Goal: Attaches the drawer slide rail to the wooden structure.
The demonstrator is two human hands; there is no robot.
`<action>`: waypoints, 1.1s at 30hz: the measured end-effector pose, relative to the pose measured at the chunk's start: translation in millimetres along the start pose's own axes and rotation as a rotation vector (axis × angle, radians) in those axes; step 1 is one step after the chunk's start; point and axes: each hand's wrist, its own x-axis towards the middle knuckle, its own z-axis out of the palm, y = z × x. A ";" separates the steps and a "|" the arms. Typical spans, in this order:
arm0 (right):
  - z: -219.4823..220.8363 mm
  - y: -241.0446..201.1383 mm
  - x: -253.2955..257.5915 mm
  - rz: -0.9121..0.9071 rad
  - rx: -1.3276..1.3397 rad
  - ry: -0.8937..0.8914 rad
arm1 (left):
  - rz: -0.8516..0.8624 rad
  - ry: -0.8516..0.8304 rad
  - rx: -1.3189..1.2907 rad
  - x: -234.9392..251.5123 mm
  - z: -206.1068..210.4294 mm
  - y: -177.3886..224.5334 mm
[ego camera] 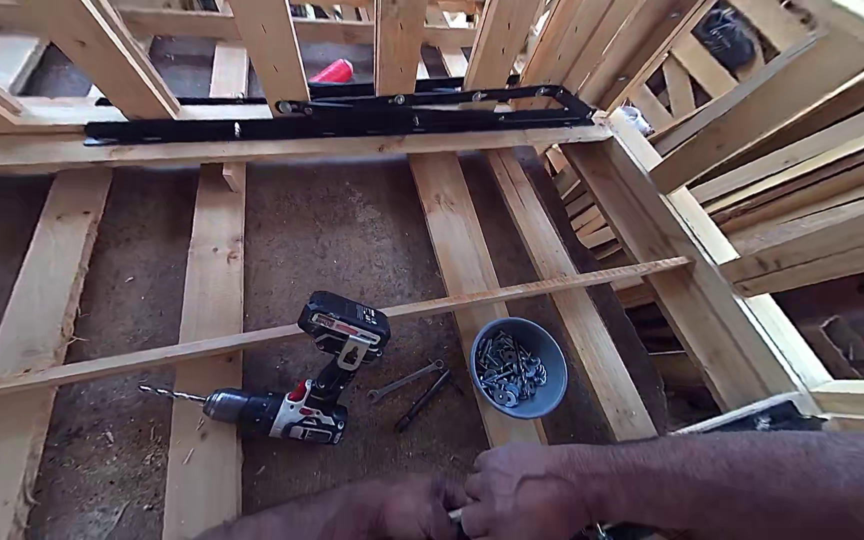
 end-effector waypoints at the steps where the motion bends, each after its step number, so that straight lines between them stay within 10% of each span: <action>1: -3.2 -0.6 -0.3 -0.023 -0.006 0.012 | -0.013 -0.007 -0.010 -0.6 -1.2 1.5; 33: 4.3 -3.2 2.8 0.013 -0.060 0.058 | -0.116 -0.030 -0.012 -4.1 -1.0 10.8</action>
